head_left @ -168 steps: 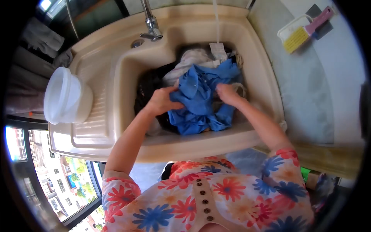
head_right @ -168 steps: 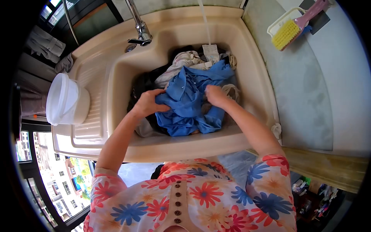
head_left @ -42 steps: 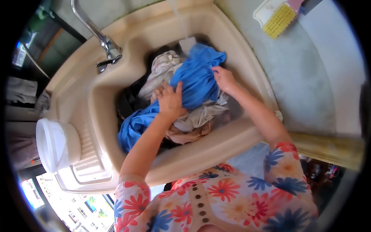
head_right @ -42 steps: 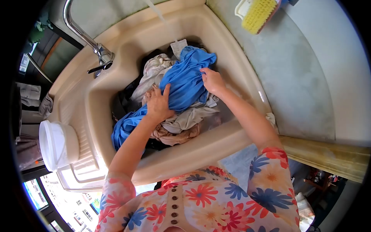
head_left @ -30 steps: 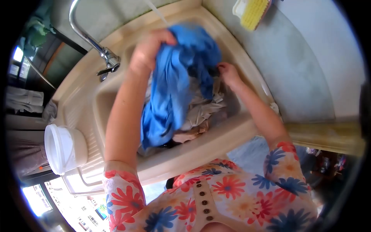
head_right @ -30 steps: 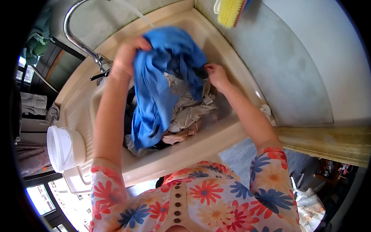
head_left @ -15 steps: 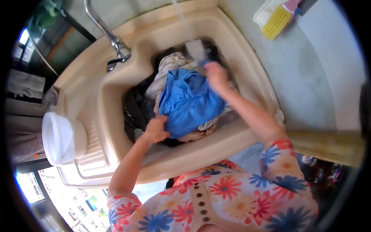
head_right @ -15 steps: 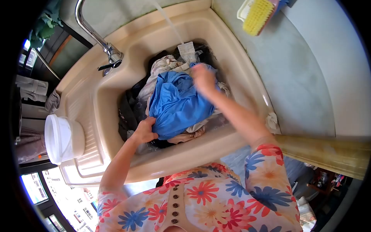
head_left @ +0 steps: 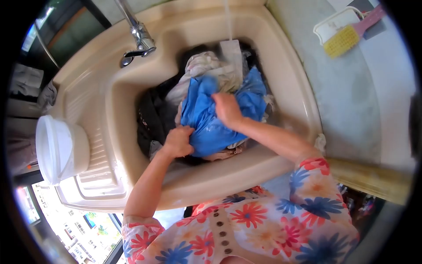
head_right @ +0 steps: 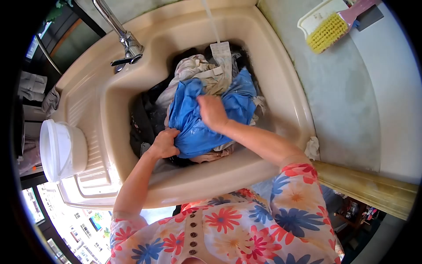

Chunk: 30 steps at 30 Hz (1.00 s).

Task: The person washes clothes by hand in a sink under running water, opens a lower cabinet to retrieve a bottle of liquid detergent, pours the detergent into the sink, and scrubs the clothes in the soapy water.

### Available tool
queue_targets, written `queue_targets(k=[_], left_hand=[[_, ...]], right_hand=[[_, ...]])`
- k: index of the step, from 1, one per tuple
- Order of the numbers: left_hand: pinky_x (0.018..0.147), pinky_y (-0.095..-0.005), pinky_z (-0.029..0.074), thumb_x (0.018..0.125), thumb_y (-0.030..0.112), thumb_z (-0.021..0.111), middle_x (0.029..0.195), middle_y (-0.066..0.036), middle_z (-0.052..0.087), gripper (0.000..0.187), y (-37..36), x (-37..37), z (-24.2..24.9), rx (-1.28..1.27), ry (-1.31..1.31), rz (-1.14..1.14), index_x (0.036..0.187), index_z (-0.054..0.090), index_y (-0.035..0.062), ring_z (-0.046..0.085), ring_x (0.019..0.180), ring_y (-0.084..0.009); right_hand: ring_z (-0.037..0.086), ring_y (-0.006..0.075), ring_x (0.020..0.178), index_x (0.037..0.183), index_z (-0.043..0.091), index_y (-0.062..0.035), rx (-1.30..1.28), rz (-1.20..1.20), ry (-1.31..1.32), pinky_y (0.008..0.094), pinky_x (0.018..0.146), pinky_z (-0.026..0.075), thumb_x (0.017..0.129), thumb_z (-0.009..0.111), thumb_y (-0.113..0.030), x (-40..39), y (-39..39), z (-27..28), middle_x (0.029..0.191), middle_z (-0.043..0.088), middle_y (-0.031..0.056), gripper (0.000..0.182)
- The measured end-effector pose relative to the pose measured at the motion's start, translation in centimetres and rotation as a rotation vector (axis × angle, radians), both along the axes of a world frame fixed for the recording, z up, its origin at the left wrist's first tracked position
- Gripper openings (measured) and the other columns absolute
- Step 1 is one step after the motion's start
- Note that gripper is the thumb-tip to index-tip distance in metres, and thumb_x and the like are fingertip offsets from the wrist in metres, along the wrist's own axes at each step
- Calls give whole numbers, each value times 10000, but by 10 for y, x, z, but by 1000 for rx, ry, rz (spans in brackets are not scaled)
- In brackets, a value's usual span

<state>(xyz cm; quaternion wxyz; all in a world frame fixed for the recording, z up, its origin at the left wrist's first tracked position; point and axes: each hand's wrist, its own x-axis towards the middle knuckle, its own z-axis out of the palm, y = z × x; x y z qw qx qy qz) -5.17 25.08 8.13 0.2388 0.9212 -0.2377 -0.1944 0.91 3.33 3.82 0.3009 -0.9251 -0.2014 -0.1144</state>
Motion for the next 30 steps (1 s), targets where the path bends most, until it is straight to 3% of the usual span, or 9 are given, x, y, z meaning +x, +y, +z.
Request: queue_targets(k=[4, 6, 10, 12, 16, 20, 23, 26, 30], left_hand=[[759, -416, 433, 524, 124, 606, 859, -110, 554, 356, -8, -4, 10, 5, -15, -37, 873, 592, 58, 525, 878, -307], [772, -410, 406, 528, 106, 618, 853, -101, 532, 332, -25, -14, 30, 15, -127, -85, 855, 589, 61, 504, 902, -287], [790, -399, 372, 554, 109, 610, 853, -74, 521, 294, -63, -33, 50, 38, -155, -354, 847, 604, 99, 492, 928, -257], [791, -390, 363, 562, 116, 612, 849, -68, 523, 275, -76, -38, 43, 61, -161, -428, 837, 603, 104, 487, 936, -253], [782, -364, 363, 554, 121, 628, 843, -78, 523, 274, -63, -29, 46, 39, -41, -386, 826, 606, 96, 505, 897, -240], [798, -343, 388, 564, 84, 620, 830, -84, 538, 266, -60, -29, 48, 28, -35, -366, 829, 612, 64, 527, 879, -236], [776, -321, 434, 589, 68, 619, 842, -93, 564, 281, -42, -7, 40, -540, 341, -100, 870, 627, 52, 556, 841, -220], [747, -314, 470, 639, 124, 634, 876, -105, 606, 281, -46, 20, 31, -326, 7, 422, 908, 630, 45, 594, 797, -216], [698, -293, 470, 677, 170, 615, 781, -105, 607, 261, -54, 44, -5, -84, -76, 529, 891, 621, 20, 585, 718, -201]], right_hand=[[580, 286, 712, 914, 605, -126, -169, 347, -35, 392, 676, 439, 748, 495, -90, 19, -42, 8, 743, 607, 113, 202], [607, 297, 748, 923, 604, -136, -297, 75, 27, 417, 679, 462, 762, 488, -118, 51, -89, -7, 769, 627, 119, 199], [607, 345, 750, 939, 586, -93, 96, -504, 208, 437, 669, 472, 790, 453, -165, 77, -73, 7, 785, 624, 177, 212], [571, 283, 780, 815, 589, -82, 82, -61, 25, 416, 694, 437, 746, 480, -114, 34, -3, 40, 793, 593, 120, 133], [581, 258, 813, 767, 626, -141, -256, 246, 98, 418, 746, 425, 758, 478, -155, 39, -8, 7, 778, 619, 86, 150], [591, 329, 717, 896, 586, -83, -223, -140, 11, 433, 631, 458, 760, 462, -83, 81, -45, -6, 747, 611, 152, 183], [576, 349, 654, 1033, 516, -5, -375, -200, 178, 454, 641, 438, 744, 455, -54, 45, -17, -11, 701, 592, 194, 299], [582, 314, 627, 1132, 455, -27, -311, 218, 67, 413, 666, 395, 739, 473, -65, -13, -18, 8, 668, 600, 168, 396], [606, 326, 656, 1121, 444, -26, -437, 12, 338, 448, 614, 434, 780, 434, -72, 8, -51, 21, 733, 620, 173, 344]])
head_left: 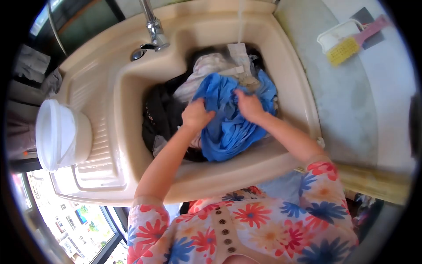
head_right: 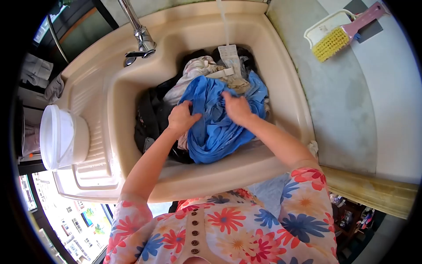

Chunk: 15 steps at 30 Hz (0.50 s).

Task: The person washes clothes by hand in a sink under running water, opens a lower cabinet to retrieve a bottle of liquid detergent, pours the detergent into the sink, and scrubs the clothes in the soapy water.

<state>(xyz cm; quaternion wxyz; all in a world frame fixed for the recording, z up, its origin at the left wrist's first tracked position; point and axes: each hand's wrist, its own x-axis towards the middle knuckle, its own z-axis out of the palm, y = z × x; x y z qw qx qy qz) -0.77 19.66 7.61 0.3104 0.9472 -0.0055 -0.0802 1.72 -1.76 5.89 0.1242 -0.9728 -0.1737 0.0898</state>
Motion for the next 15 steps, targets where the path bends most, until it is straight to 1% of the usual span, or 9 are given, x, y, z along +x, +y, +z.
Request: queue_targets(k=[1, 4, 5, 6, 7, 8, 10, 12, 15], left_hand=[[672, -284, 468, 682, 177, 609, 750, -97, 603, 259, -1, 4, -3, 11, 41, -23, 884, 618, 14, 578, 688, -191], [586, -268, 432, 649, 137, 609, 700, -52, 578, 239, 8, 15, -6, -547, 351, 69, 847, 611, 5, 534, 627, -154], [703, -318, 457, 639, 100, 572, 831, -91, 633, 307, 18, 16, 17, -828, 484, 214, 928, 619, 5, 598, 786, -221], [750, -320, 455, 640, 43, 502, 884, -75, 623, 333, 38, 22, 21, -1065, 517, 208, 955, 601, 3, 583, 816, -220], [844, -347, 434, 637, 21, 443, 940, -121, 609, 387, 38, 20, 56, -1588, 447, 212, 1000, 566, -26, 565, 892, -245], [918, -374, 399, 637, 29, 418, 1006, -151, 591, 431, 57, 21, 72, -1779, 444, 236, 1044, 534, -51, 543, 964, -265], [946, -388, 379, 661, 66, 426, 1038, -167, 588, 438, 76, 15, 106, -1892, 374, 74, 1071, 524, -51, 537, 1001, -285], [936, -408, 394, 713, 101, 442, 1025, -157, 597, 395, 71, 0, 112, -1808, 401, 221, 1071, 528, -42, 552, 986, -285], [887, -382, 447, 787, 152, 510, 1014, -137, 607, 351, 50, -38, 93, -1643, 765, 407, 1093, 526, -18, 581, 958, -260]], right_hand=[[603, 356, 677, 1107, 442, -22, 111, -153, 19, 486, 615, 452, 785, 419, -66, 8, -7, -1, 739, 613, 201, 326], [593, 384, 699, 1013, 490, -34, 94, -171, 11, 482, 646, 460, 790, 445, -105, 17, -5, -16, 732, 605, 223, 238], [593, 384, 699, 968, 510, -33, 133, -164, -8, 477, 648, 461, 789, 457, -118, 21, -6, -13, 738, 607, 217, 205], [592, 384, 700, 922, 530, -33, 170, -157, -26, 472, 649, 462, 788, 468, -131, 27, -8, -11, 744, 609, 210, 177], [591, 383, 701, 877, 550, -33, 208, -149, -41, 467, 651, 464, 787, 480, -144, 33, -9, -8, 750, 610, 203, 160], [592, 381, 700, 846, 559, -35, 284, -217, -104, 462, 650, 465, 784, 489, -150, 39, -14, -5, 746, 611, 196, 148], [592, 375, 699, 785, 577, -41, 429, -339, -225, 452, 649, 467, 779, 508, -162, 51, -27, 6, 740, 611, 182, 139], [595, 359, 726, 799, 581, -54, 500, -392, -307, 439, 657, 469, 789, 507, -169, 62, -31, 17, 743, 614, 172, 136], [590, 350, 784, 854, 582, -70, 750, -369, -345, 422, 687, 469, 791, 481, -141, 49, 28, 45, 792, 622, 157, 138]])
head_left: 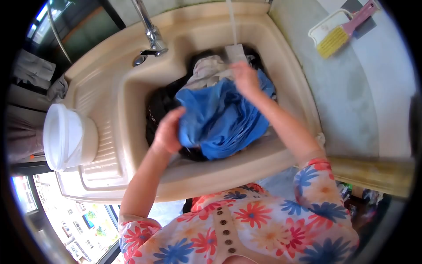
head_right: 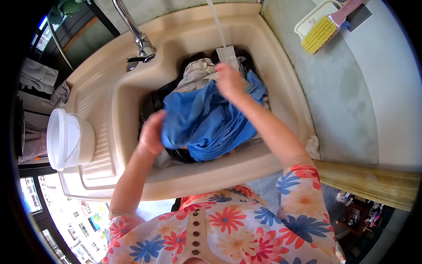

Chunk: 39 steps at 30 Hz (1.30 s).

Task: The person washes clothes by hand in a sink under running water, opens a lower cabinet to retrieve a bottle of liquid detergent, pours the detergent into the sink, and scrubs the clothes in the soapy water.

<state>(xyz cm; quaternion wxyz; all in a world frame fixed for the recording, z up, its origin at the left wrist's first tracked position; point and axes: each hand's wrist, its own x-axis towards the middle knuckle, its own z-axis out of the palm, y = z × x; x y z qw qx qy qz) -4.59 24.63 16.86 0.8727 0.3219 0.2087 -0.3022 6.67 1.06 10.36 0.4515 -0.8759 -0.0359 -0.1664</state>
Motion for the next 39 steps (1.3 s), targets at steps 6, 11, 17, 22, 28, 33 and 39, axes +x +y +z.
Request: queue_targets(k=[6, 11, 17, 22, 28, 33, 39], left_hand=[[738, -259, 492, 800, 82, 578, 987, -64, 608, 321, 3, -43, -96, 454, -34, -507, 1100, 521, -18, 601, 827, -121], [748, -267, 490, 823, 85, 556, 978, -62, 607, 274, 6, -39, -70, 453, -63, -493, 1072, 523, -21, 598, 828, -126], [779, -298, 484, 864, 96, 486, 968, -79, 605, 217, 9, -21, -44, 257, -32, -36, 1062, 517, 10, 593, 866, -167], [789, -330, 470, 890, 153, 461, 1038, -74, 556, 249, -16, -2, -8, 55, -169, 35, 1105, 491, 29, 566, 906, -210], [802, -311, 455, 856, 189, 528, 1121, -69, 532, 453, -63, 11, 3, 200, -298, -177, 1275, 413, 62, 535, 968, -181], [836, -300, 454, 753, 7, 613, 993, -65, 591, 424, -57, 44, 12, 602, -908, -296, 1166, 518, 14, 574, 913, -163], [809, -321, 439, 702, 128, 658, 924, -183, 612, 300, -57, 85, -90, 1207, -1300, -582, 996, 631, 79, 588, 837, -297]], right_hand=[[555, 230, 839, 765, 595, -122, -702, 714, -73, 410, 754, 359, 749, 476, -176, -69, 47, -47, 801, 607, 65, 132], [606, 271, 759, 783, 617, -102, -817, 206, 269, 458, 645, 420, 723, 507, -137, 8, -10, -56, 758, 625, 119, 131], [586, 261, 823, 826, 583, -91, -505, 802, -56, 364, 710, 416, 736, 486, -111, -88, 44, -44, 801, 613, 107, 134], [513, 134, 581, 1129, 507, -14, 237, 603, 640, 266, 539, 425, 856, 462, -113, -68, 7, 20, 670, 543, 62, 293], [418, 65, 514, 1083, 489, -25, 490, 507, 618, 212, 471, 361, 877, 468, -122, -105, 4, 66, 625, 458, -16, 228], [337, 53, 484, 830, 483, -33, 850, 579, 669, 217, 467, 327, 881, 474, -106, -95, -35, 119, 573, 353, -41, 89], [295, 49, 476, 796, 475, -59, 868, 565, 426, 234, 463, 311, 875, 475, -92, -97, -65, 187, 561, 322, -51, 85]])
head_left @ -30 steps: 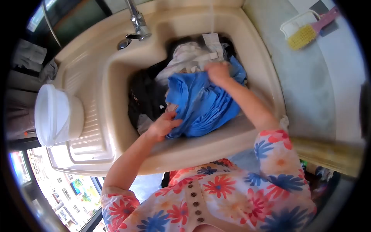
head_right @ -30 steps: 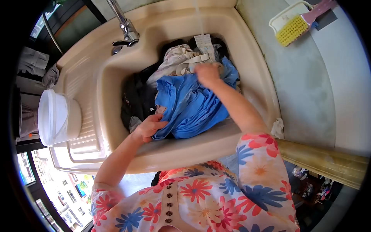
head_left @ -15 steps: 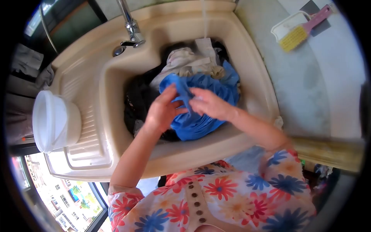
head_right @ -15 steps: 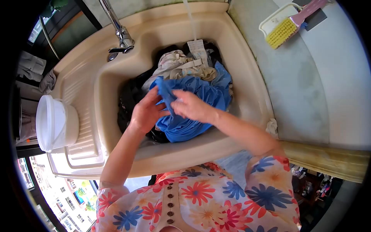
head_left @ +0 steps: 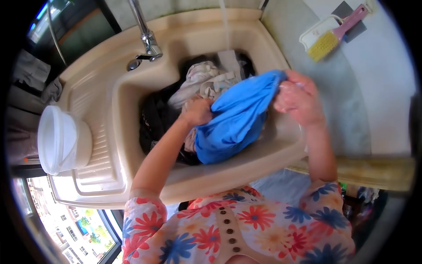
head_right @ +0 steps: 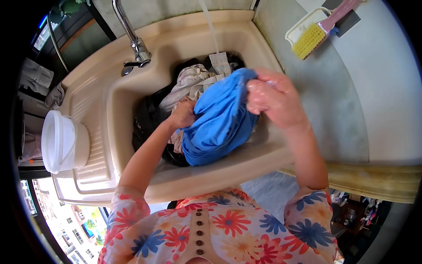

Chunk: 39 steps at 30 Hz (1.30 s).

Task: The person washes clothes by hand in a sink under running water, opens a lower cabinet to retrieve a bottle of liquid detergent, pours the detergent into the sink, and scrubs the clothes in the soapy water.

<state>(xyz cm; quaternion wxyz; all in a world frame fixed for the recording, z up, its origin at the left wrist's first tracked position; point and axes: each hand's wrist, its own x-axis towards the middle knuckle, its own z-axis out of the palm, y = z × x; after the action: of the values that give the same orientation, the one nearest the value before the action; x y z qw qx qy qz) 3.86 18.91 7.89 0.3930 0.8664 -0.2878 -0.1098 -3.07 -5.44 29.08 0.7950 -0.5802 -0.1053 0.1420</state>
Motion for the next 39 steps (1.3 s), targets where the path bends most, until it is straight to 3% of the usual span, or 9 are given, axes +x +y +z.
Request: queue_targets(k=[7, 13, 17, 20, 22, 28, 30, 32, 39], left_hand=[[658, -260, 497, 693, 48, 589, 782, -84, 632, 239, 60, 5, 119, -987, 821, 198, 918, 598, -30, 608, 670, -156], [770, -274, 466, 747, 151, 650, 928, -94, 619, 363, 9, -13, 66, -623, 820, 495, 1039, 555, -43, 589, 831, -172], [850, -293, 438, 807, 149, 588, 1048, -86, 595, 357, -5, -38, -37, -508, 993, 311, 1116, 530, -20, 571, 920, -181], [851, -298, 441, 825, 137, 561, 1049, -97, 599, 320, -4, -34, -51, -692, 1078, 468, 1098, 538, -30, 576, 924, -197], [849, -297, 444, 829, 135, 553, 1040, -103, 605, 297, -6, -27, -55, -771, 1160, 585, 1073, 553, -35, 581, 919, -201], [836, -301, 455, 716, 55, 601, 989, -108, 616, 324, -5, -12, -60, -819, 1165, 570, 1027, 573, -33, 586, 901, -216], [832, -301, 457, 683, 6, 583, 1002, -107, 606, 354, 5, -7, -71, -855, 1215, 518, 1033, 562, -39, 583, 908, -219], [835, -309, 457, 657, -30, 554, 1030, -110, 588, 415, 12, -8, -54, -872, 1263, 398, 1071, 533, -41, 576, 926, -225], [837, -303, 450, 623, -50, 529, 1032, -126, 580, 553, 30, -4, 23, -1226, 1287, 271, 1170, 448, -58, 569, 930, -235]], right_hand=[[355, 52, 478, 925, 543, -28, -314, -346, 68, 222, 472, 334, 855, 509, -138, 29, -56, -43, 572, 389, -41, 135], [576, 207, 663, 970, 559, -28, -1077, -751, -364, 314, 600, 457, 846, 461, -112, 103, -23, -200, 794, 608, 117, 178], [578, 322, 890, 1051, 550, -90, -1274, 195, -505, 407, 832, 425, 800, 523, -189, 34, 70, -240, 883, 615, 162, 271], [533, 295, 1014, 1193, 500, -150, -778, 7, -204, 379, 961, 341, 783, 555, -237, 70, 32, -254, 1008, 589, 168, 423], [517, 279, 1043, 1275, 433, -244, -1084, 83, -795, 344, 955, 351, 760, 577, -238, 104, -19, -348, 1077, 562, 168, 534], [605, 314, 745, 1278, 406, -221, -1149, 28, 22, 386, 654, 482, 777, 490, -109, 63, 27, -262, 873, 610, 145, 520], [602, 315, 763, 1306, 355, -214, -1134, 83, -846, 376, 655, 484, 779, 450, -34, 22, 37, -264, 853, 610, 139, 566], [600, 319, 797, 1255, 427, -175, -1338, 445, -571, 374, 705, 480, 775, 442, -2, 29, 17, -246, 854, 606, 141, 510], [601, 301, 678, 1057, 576, -81, -799, -272, -228, 369, 639, 484, 805, 430, -27, 94, -5, -227, 723, 602, 170, 296]])
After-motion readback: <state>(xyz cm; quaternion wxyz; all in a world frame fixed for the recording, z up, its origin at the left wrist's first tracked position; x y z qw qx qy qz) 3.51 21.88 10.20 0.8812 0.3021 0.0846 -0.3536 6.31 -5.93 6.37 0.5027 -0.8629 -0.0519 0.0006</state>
